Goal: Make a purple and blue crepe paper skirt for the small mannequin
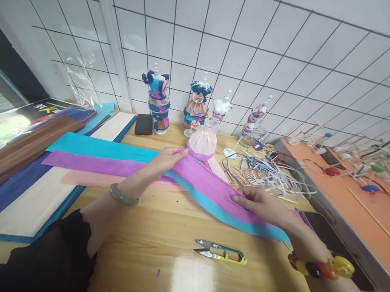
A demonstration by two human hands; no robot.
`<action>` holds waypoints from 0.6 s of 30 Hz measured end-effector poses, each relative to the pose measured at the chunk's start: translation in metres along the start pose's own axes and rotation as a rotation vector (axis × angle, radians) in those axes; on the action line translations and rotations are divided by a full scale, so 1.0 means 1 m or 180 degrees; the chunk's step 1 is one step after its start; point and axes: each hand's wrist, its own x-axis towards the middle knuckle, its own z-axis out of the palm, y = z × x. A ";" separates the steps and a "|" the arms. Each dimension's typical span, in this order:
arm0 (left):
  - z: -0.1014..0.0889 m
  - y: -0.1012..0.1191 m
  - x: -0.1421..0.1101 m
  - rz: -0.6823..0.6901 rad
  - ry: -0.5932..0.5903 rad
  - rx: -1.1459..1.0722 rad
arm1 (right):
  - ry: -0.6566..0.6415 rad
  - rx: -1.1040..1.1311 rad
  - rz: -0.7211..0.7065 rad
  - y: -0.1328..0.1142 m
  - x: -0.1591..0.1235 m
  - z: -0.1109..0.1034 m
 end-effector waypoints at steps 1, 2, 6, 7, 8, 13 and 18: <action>-0.002 0.000 0.001 0.0074 0.0032 0.0081 | -0.0058 0.0040 -0.0035 0.001 0.000 0.001; -0.004 0.001 0.001 0.0161 0.0073 0.0182 | -0.0119 0.0082 -0.0062 0.002 0.000 0.002; -0.013 0.004 0.001 0.0441 0.0262 0.0498 | -0.0254 0.0159 -0.0065 0.009 0.000 0.000; -0.016 0.005 0.001 0.0476 0.0283 0.0489 | -0.0238 0.0138 -0.0072 0.011 -0.001 -0.001; -0.018 0.005 0.001 0.0502 0.0296 0.0458 | -0.0196 0.0102 -0.0083 0.013 -0.001 -0.002; -0.024 0.006 0.003 0.0554 0.0435 0.0398 | 0.0425 -0.0177 -0.0035 0.008 -0.009 -0.011; -0.023 0.013 -0.001 0.0692 0.0550 0.0328 | 0.1292 -0.0450 -0.0099 -0.013 -0.026 -0.027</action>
